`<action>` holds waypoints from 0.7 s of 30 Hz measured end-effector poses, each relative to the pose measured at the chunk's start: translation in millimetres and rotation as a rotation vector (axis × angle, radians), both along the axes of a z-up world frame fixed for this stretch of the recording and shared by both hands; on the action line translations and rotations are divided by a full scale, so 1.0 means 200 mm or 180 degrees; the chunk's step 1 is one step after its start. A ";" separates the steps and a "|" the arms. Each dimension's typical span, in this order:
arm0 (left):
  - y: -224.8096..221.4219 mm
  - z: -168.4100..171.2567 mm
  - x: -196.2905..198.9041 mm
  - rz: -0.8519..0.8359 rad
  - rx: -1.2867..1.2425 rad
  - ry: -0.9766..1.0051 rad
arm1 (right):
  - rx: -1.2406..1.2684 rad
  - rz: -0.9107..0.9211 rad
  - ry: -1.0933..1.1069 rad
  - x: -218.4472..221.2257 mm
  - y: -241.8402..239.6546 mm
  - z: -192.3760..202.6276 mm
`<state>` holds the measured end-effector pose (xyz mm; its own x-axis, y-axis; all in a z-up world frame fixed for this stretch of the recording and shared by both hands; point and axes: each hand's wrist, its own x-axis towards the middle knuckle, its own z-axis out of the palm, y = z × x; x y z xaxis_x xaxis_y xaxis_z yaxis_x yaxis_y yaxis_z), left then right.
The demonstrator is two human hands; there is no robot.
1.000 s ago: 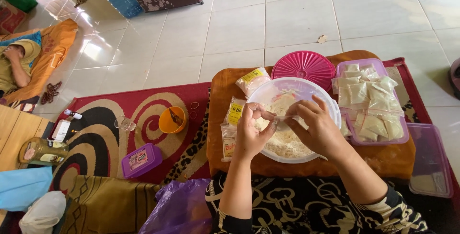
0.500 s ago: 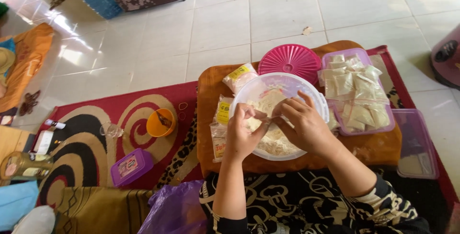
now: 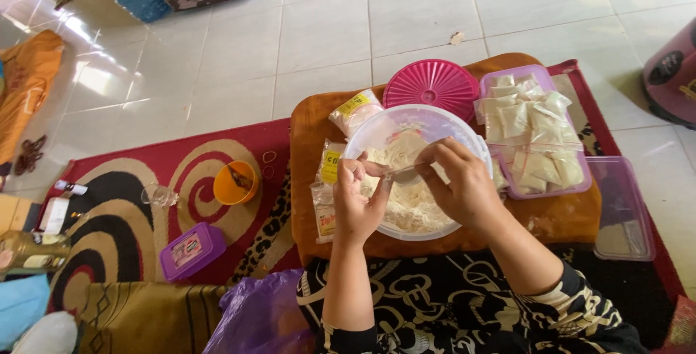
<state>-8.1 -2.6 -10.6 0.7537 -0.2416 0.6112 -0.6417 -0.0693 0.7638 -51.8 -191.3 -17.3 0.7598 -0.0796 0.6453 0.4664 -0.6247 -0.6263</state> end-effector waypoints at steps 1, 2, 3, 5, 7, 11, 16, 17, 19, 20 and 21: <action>0.00 -0.01 -0.01 0.0035 0.0017 -0.0001 | 0.0017 0.0035 -0.0001 -0.01 0.00 0.01; 0.00 -0.02 0.00 0.0029 0.0003 0.0049 | 0.0014 0.0018 0.0029 -0.02 0.01 0.03; 0.01 -0.02 0.00 0.0023 -0.0010 0.0100 | 0.0011 0.0001 0.0059 -0.02 0.01 0.05; 0.01 -0.01 0.01 0.0034 0.0108 0.0138 | 0.0056 0.0009 0.0079 -0.02 0.02 0.07; 0.02 0.00 0.01 0.0019 0.0214 0.0192 | 0.0087 -0.0009 0.0114 -0.02 0.02 0.06; 0.00 0.03 0.02 -0.0130 0.0329 0.0103 | -0.0189 0.0233 0.0082 -0.02 0.02 0.11; 0.01 0.07 -0.01 -0.0076 0.0720 0.0072 | -0.0366 0.0354 0.0103 -0.03 0.02 0.13; 0.01 0.06 -0.01 -0.0101 0.0676 0.0083 | -0.0383 0.0320 0.0087 -0.03 0.02 0.13; 0.01 0.04 0.01 -0.0131 0.0633 0.0090 | -0.0401 0.0281 0.0068 -0.02 0.02 0.12; 0.02 0.01 0.02 -0.0094 0.0494 0.0059 | -0.0319 0.0262 0.0012 -0.02 0.02 0.10; 0.02 -0.02 0.02 -0.0057 0.0354 0.0028 | -0.0237 0.0242 -0.0044 -0.02 0.01 0.08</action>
<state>-3.9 1.6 -14.7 0.7538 -0.3210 0.5733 -0.6369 -0.1427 0.7576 -56.3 -188.9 -1.8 0.7529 0.0267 0.6576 0.5225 -0.6318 -0.5725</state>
